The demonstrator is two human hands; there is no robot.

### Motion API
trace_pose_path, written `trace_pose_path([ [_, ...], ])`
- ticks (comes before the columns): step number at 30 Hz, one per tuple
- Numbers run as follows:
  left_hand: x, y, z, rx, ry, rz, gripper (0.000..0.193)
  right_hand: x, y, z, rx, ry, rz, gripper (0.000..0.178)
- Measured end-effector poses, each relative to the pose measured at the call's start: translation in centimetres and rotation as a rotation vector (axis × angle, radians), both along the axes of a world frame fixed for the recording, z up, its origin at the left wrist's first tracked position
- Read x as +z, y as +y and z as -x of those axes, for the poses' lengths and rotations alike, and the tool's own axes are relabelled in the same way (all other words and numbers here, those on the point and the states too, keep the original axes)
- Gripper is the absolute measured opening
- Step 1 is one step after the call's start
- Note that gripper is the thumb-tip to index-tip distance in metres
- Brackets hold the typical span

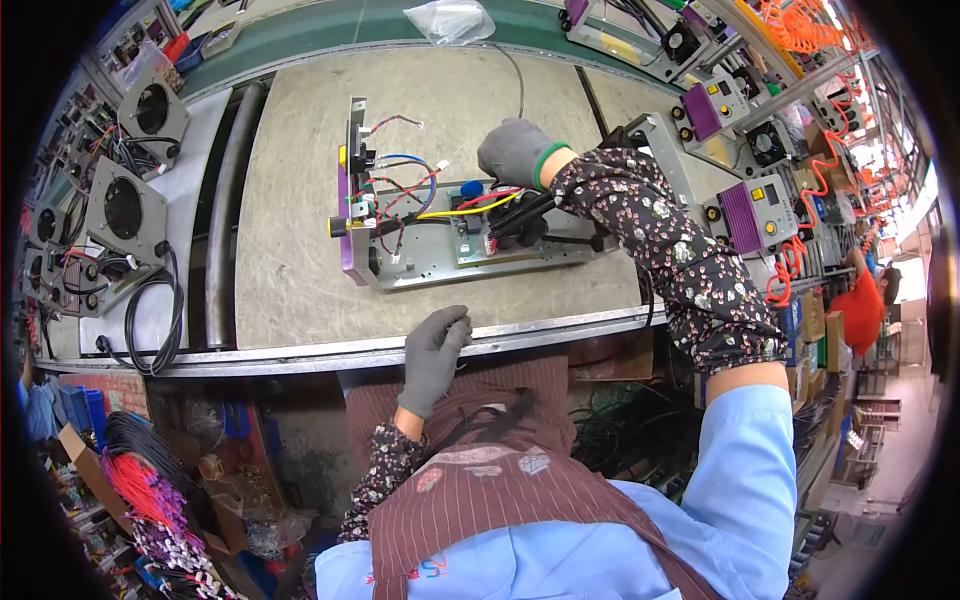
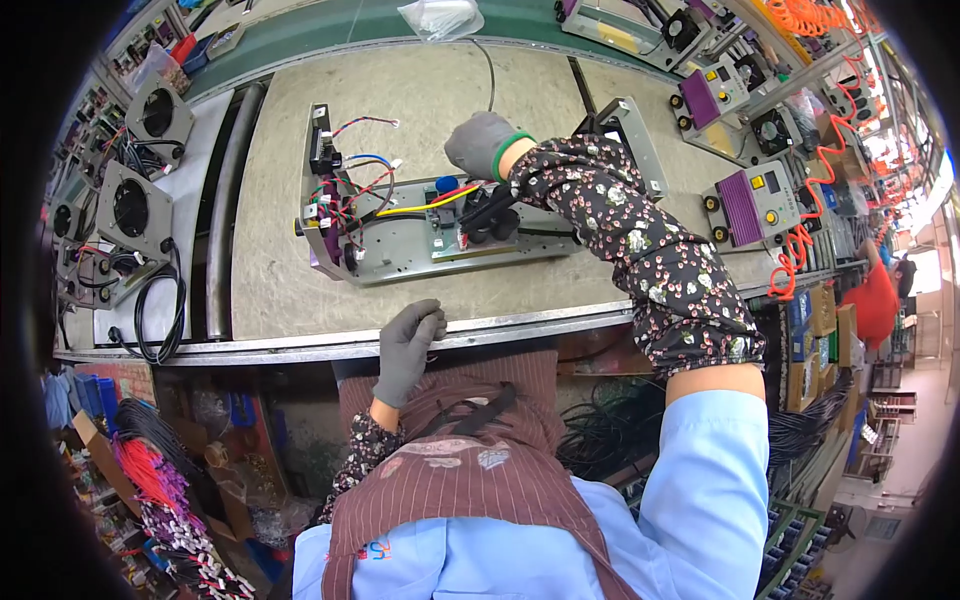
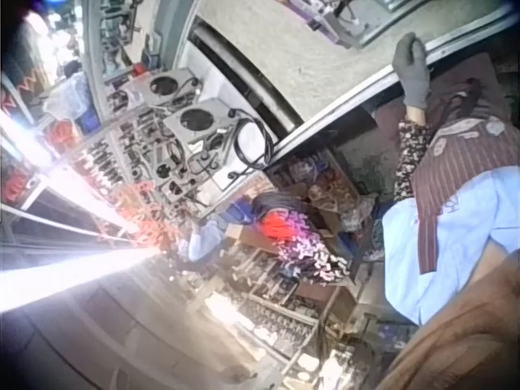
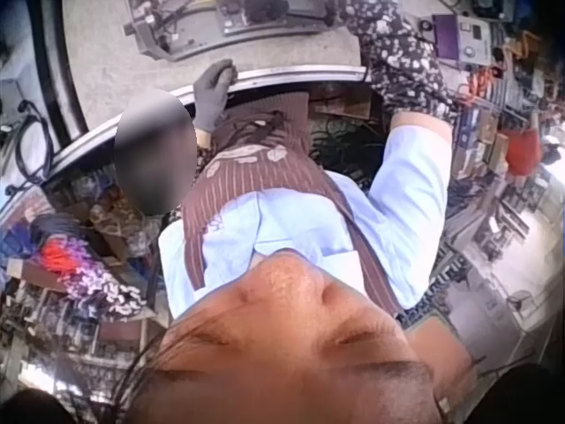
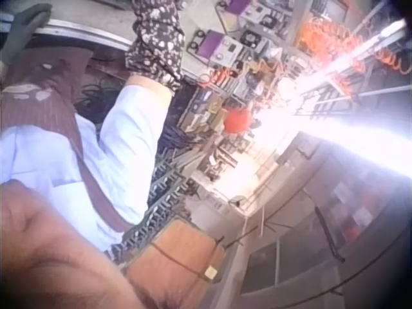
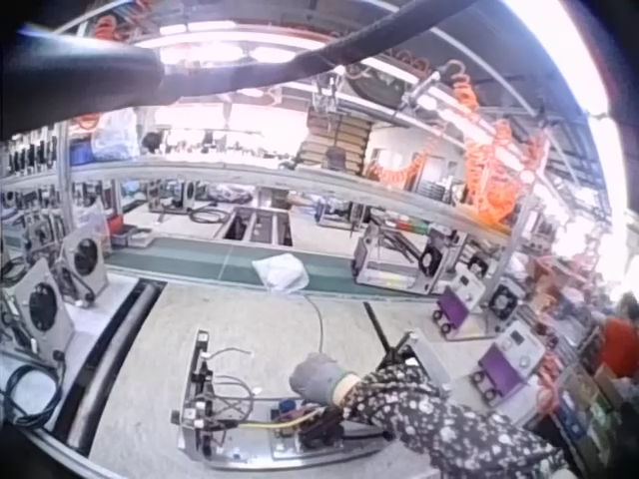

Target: Assembling internal components and wiring of an electronic welding machine on a factory assembly line.

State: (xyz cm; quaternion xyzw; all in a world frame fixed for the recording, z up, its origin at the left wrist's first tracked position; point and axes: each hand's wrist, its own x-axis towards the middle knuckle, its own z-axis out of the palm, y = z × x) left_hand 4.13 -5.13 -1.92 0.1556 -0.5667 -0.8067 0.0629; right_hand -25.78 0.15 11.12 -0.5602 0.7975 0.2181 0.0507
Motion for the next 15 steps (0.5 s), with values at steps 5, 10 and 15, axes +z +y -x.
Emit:
trace_pose_path([
  [5, 0.2, 0.0, 0.2, 0.000, -0.006, 0.044, 0.026, -0.3, 0.4, 0.1, -0.010, -0.025, 0.005, 0.016],
  [10, 0.4, 0.1, 0.1, 0.011, -0.027, 0.050, 0.026, -0.6, 0.1, -0.6, -0.011, -0.009, 0.011, 0.016],
  [15, 0.1, 0.3, 0.2, 0.014, 0.003, 0.079, 0.027, -1.5, -0.4, -0.7, 0.041, 0.043, 0.023, 0.018],
])
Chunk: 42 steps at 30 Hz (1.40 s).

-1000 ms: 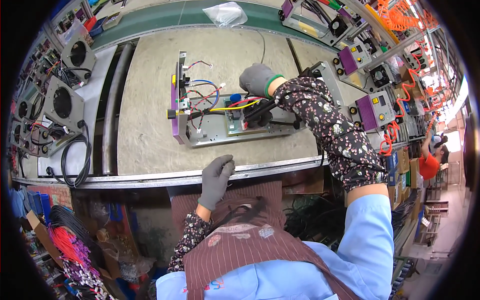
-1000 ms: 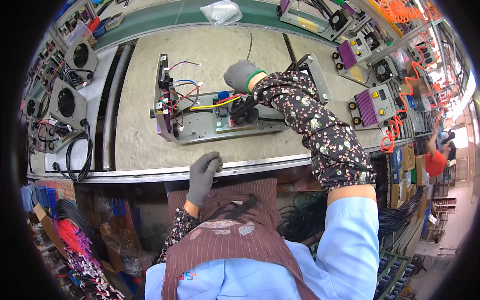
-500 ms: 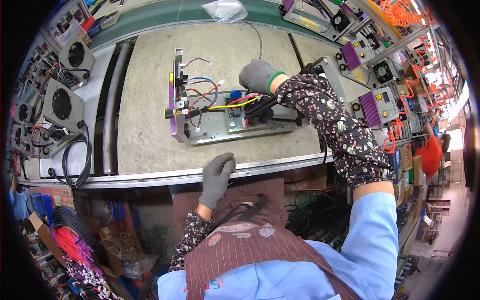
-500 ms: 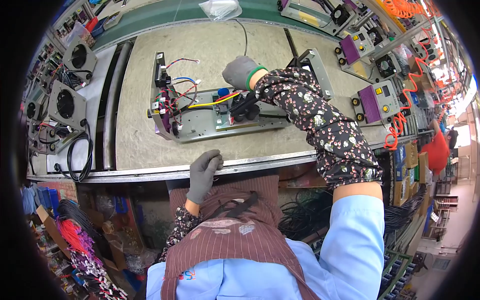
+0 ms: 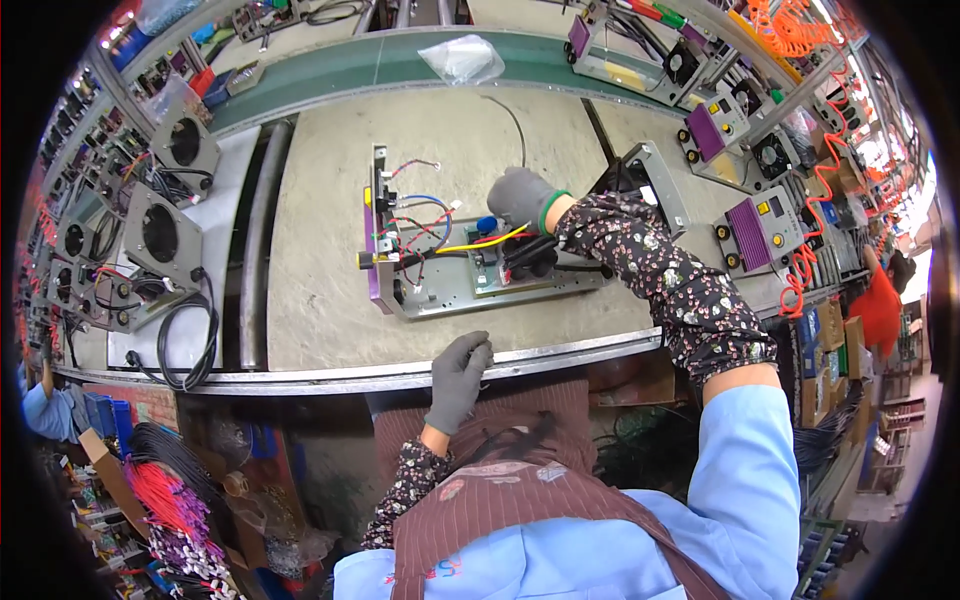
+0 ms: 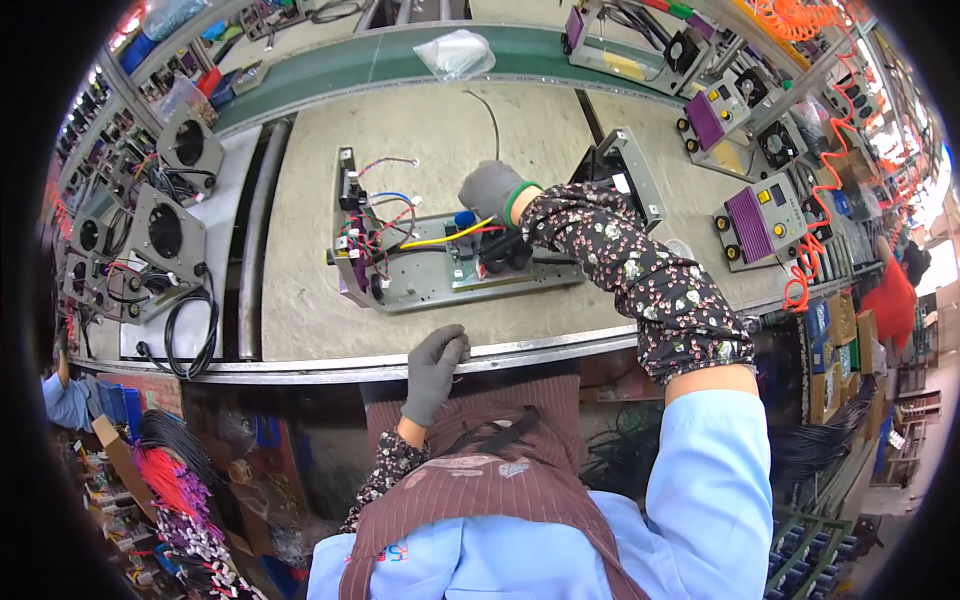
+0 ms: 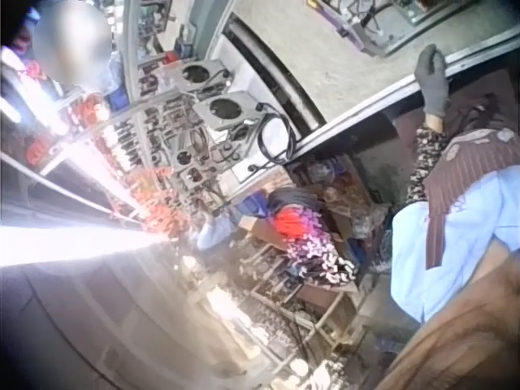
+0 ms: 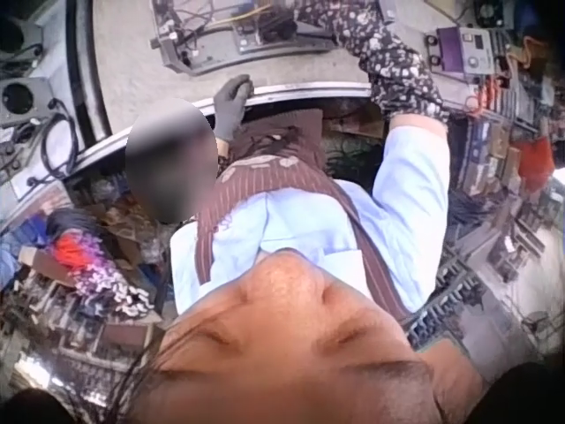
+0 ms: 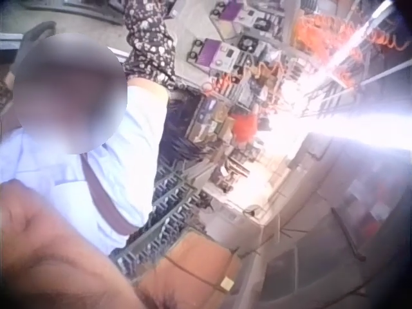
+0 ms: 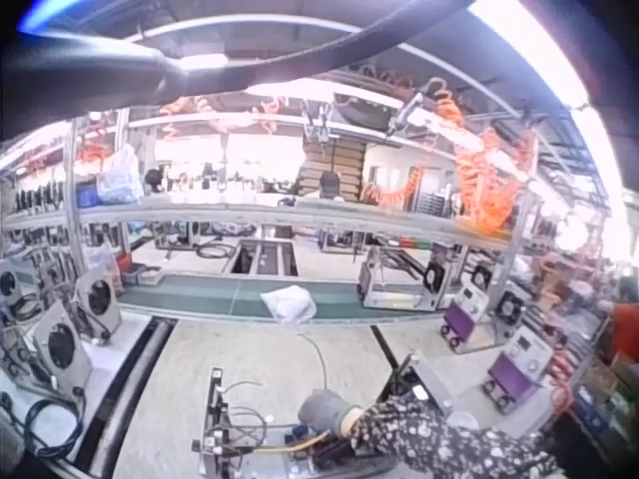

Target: Assembling internal components and wiring of an electronic welding machine on a factory assembly line.

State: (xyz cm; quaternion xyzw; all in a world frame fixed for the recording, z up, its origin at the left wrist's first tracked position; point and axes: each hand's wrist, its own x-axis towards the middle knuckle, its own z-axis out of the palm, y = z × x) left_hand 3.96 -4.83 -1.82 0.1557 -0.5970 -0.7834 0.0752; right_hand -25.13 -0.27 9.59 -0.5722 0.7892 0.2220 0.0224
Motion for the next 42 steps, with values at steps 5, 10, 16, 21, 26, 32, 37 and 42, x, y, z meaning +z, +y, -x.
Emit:
trace_pose_path([
  [5, 0.1, -0.3, -0.6, 0.007, -0.014, 0.053, 0.027, 0.6, -0.1, 0.0, 0.033, 0.022, 0.000, 0.015],
  [10, 6.8, -2.0, -1.6, 0.083, -0.032, 0.299, 0.019, -0.2, -0.1, -0.1, -0.416, 0.508, 0.851, 0.053],
  [16, 19.7, -8.1, 3.3, 0.501, 0.468, 0.853, 0.017, -1.5, -2.5, 3.3, -0.883, -0.484, 0.594, 0.027],
  [21, 24.0, -12.9, 11.0, 0.321, 0.402, 1.363, 0.029, 4.5, -2.9, 1.7, -0.609, -1.264, 1.770, 0.019],
  [26, 21.9, -15.4, 16.0, -0.009, 0.066, 1.695, 0.033, 9.4, -1.7, -2.8, -0.293, -1.404, 1.519, 0.018],
  [32, 20.5, -15.6, 17.1, -0.038, -0.128, 1.429, 0.016, 4.5, -3.0, -4.2, -0.388, -1.108, 0.978, 0.018],
  [37, 19.2, -16.4, 17.2, 0.048, -0.061, 1.229, 0.018, 2.2, -4.4, -3.1, -0.408, -1.230, 1.025, 0.017],
  [42, 18.7, -17.5, 17.1, 0.044, -0.108, 1.140, 0.019, 2.7, -5.2, -2.6, -0.430, -1.254, 0.881, 0.023],
])
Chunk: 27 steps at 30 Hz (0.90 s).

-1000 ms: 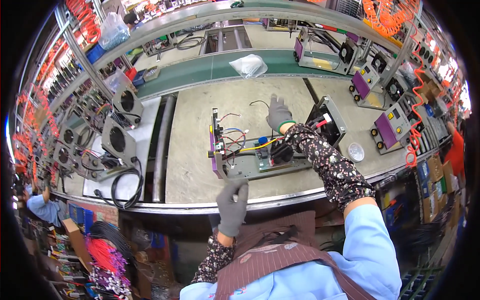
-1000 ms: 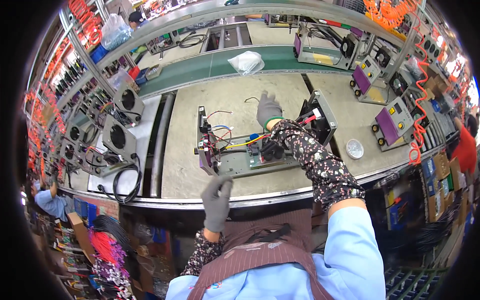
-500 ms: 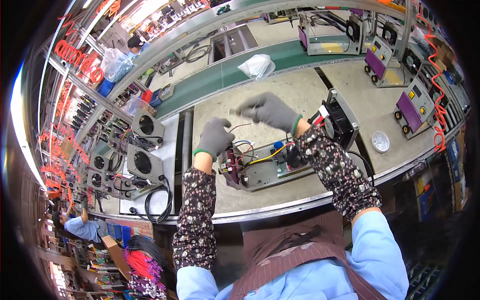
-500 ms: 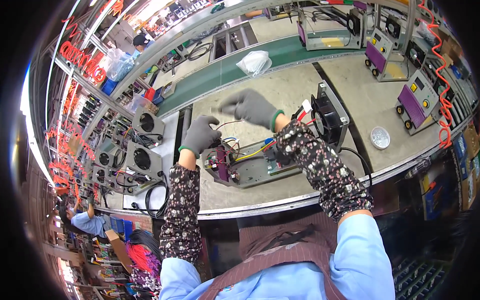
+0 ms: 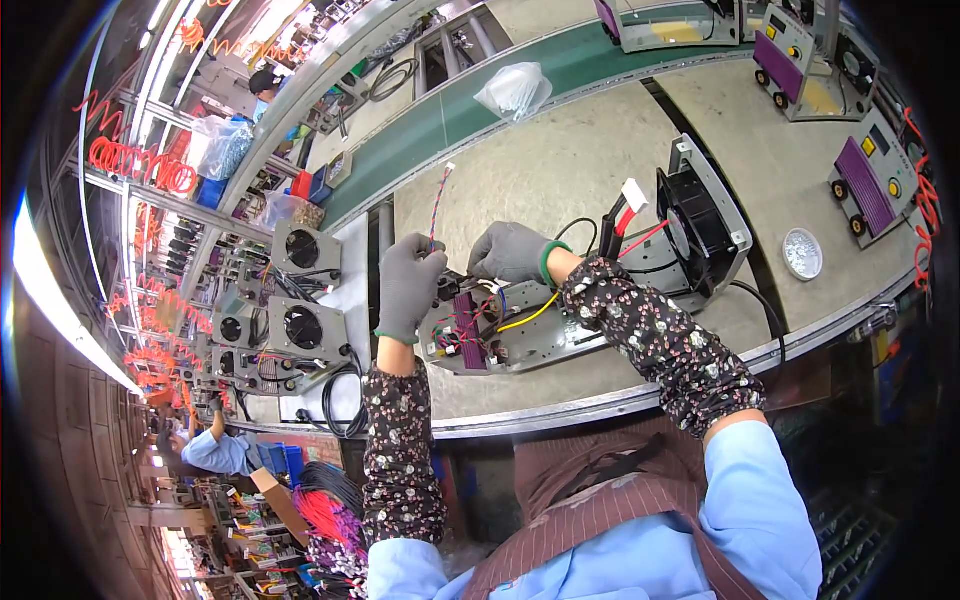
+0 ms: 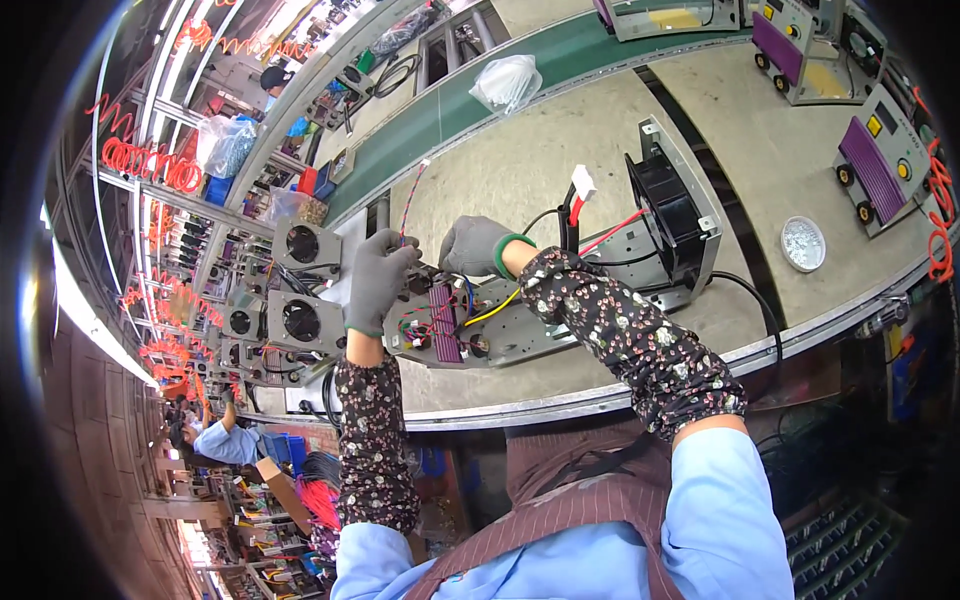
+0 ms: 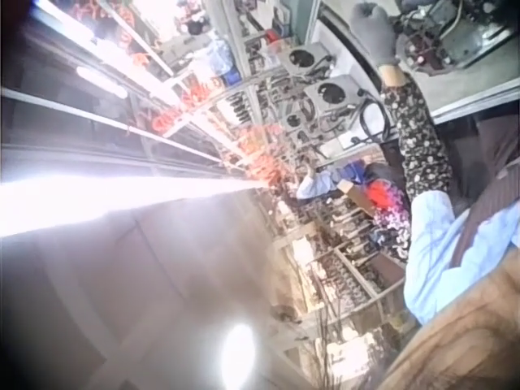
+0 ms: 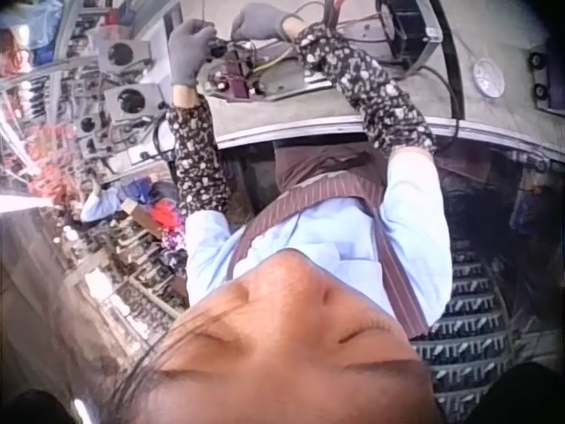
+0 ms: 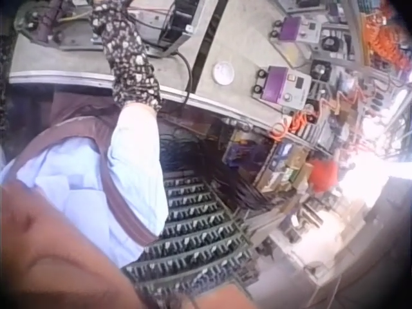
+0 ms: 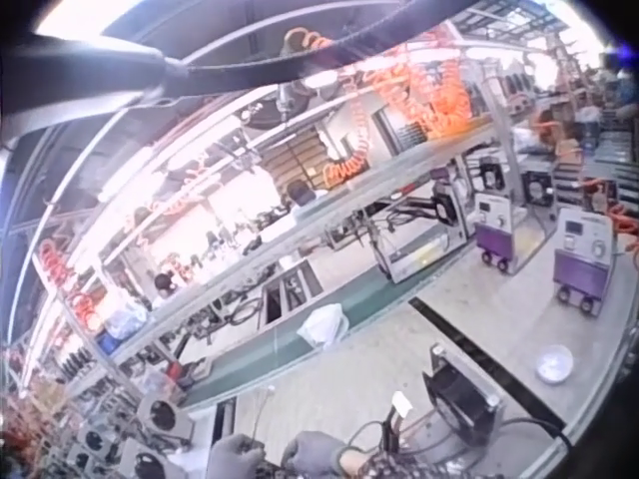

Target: Assembling internal components and wiring of an electronic welding machine on a factory assembly line.

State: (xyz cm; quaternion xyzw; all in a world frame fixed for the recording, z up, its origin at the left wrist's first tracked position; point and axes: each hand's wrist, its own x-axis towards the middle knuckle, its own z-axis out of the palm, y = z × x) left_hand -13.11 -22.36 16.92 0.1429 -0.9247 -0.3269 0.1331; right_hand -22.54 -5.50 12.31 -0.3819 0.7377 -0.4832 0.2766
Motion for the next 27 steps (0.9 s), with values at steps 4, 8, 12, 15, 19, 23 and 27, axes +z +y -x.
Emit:
trace_pose_path([
  [4, -0.4, 0.0, 0.2, 0.026, 0.027, -0.049, 0.020, -0.4, -0.5, 0.4, -0.002, -0.055, -0.028, 0.025],
  [8, -0.7, -0.2, 0.0, 0.029, 0.034, -0.048, 0.021, -1.1, -1.3, 0.8, 0.111, 0.157, -0.056, 0.024],
  [12, -0.8, -0.3, -0.3, 0.036, 0.057, -0.103, 0.021, -1.3, -1.3, 0.8, 0.218, 0.430, -0.099, 0.023],
  [15, -0.7, -0.2, -0.3, 0.036, 0.055, -0.114, 0.021, -1.3, -1.3, 0.8, 0.202, 0.427, -0.096, 0.023],
  [19, -0.3, 0.2, -0.4, 0.049, 0.038, -0.117, 0.021, -1.1, -1.4, 0.9, 0.183, 0.407, -0.136, 0.024],
  [23, -0.4, 0.3, -0.3, 0.039, 0.048, -0.132, 0.021, -1.2, -1.1, 0.9, 0.171, 0.263, -0.082, 0.023],
  [27, 0.0, 0.6, -0.3, 0.045, 0.044, -0.075, 0.021, -0.5, -1.1, 0.6, 0.159, 0.288, -0.097, 0.021],
])
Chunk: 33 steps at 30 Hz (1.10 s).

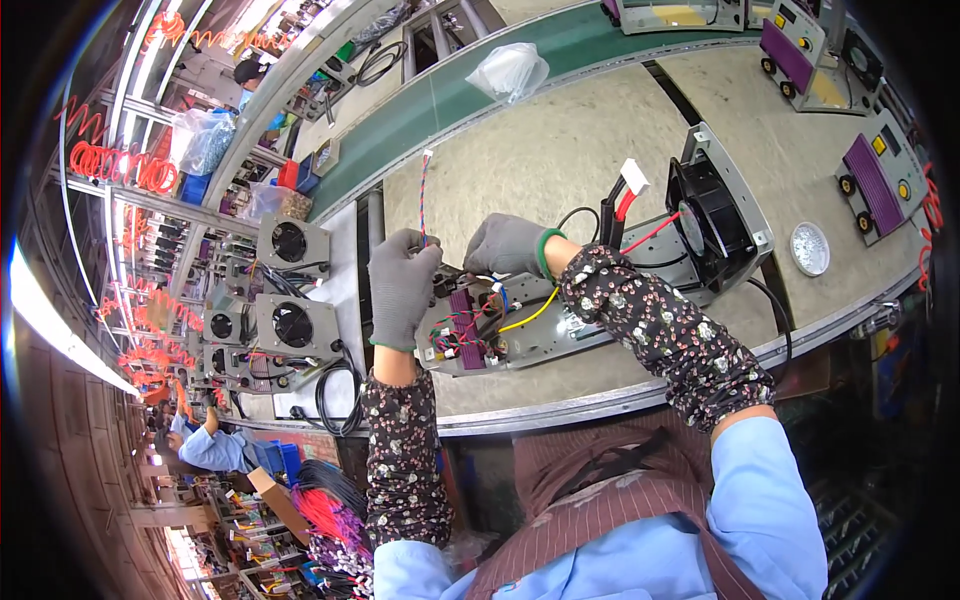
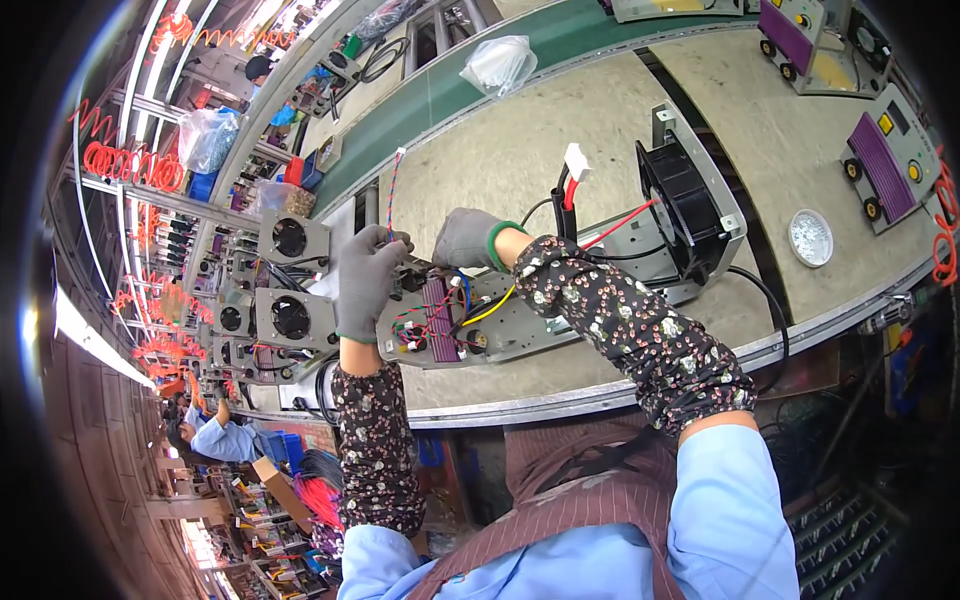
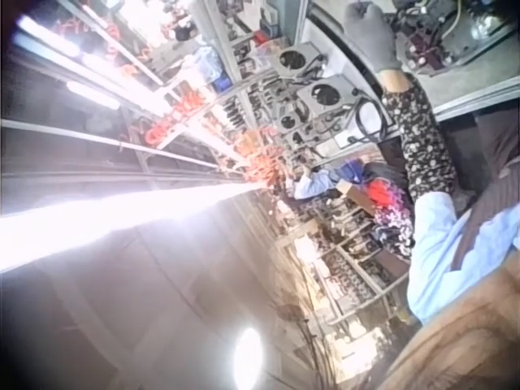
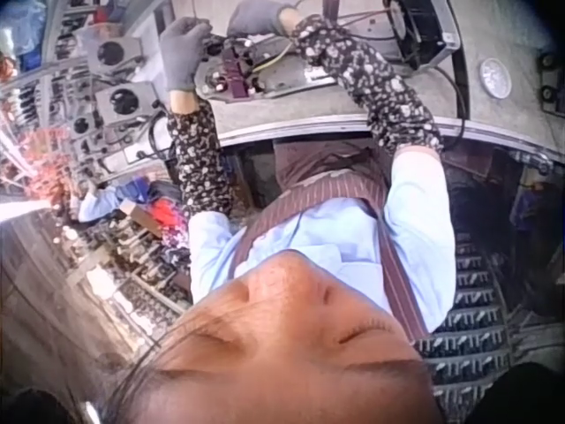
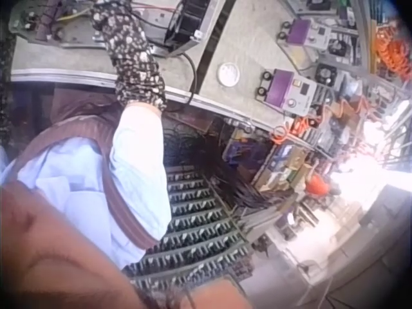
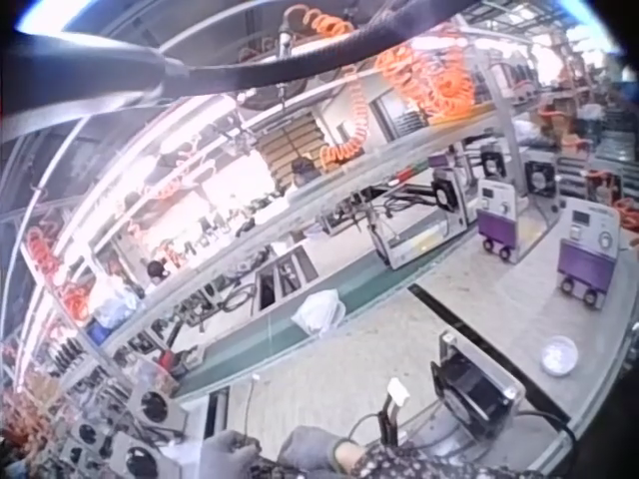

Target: Assembling internal components and wiring of an electronic welding machine on a factory assembly line.

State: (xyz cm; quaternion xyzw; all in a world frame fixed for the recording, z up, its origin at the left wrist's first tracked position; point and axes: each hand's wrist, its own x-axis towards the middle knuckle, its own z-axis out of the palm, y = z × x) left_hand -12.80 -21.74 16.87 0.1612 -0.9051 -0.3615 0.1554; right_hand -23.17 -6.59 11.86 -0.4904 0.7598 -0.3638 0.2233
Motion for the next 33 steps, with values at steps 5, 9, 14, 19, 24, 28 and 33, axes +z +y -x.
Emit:
trace_pose_path([
  [5, -0.1, 0.0, -0.1, 0.028, -0.009, 0.004, 0.023, 0.0, 0.3, -1.5, -0.221, -0.216, 0.090, 0.015],
  [9, 0.2, 0.7, 0.1, 0.026, -0.012, 0.031, 0.023, -1.5, 0.2, -1.7, -0.208, -0.126, 0.240, 0.012],
  [14, 1.5, 2.1, 0.3, 0.046, -0.039, 0.087, 0.024, -1.9, -0.2, -2.0, -0.220, 0.039, 0.368, 0.011],
  [19, 1.0, 1.0, -0.3, 0.033, -0.016, 0.047, 0.023, -0.8, 1.5, -2.1, -0.203, 0.063, 0.264, 0.012],
  [24, 1.4, 1.6, -0.1, 0.000, 0.001, 0.079, 0.019, 1.0, 9.2, -0.5, -0.531, 0.610, -0.389, 0.010],
  [28, 1.1, 1.1, -0.2, -0.009, 0.015, 0.079, 0.019, 2.4, 12.2, -2.0, -0.705, 0.880, -0.479, 0.011],
  [33, 0.8, 1.0, 0.1, 0.007, 0.035, 0.045, 0.020, 4.9, 14.0, -1.0, -0.198, 0.667, -0.888, 0.019],
])
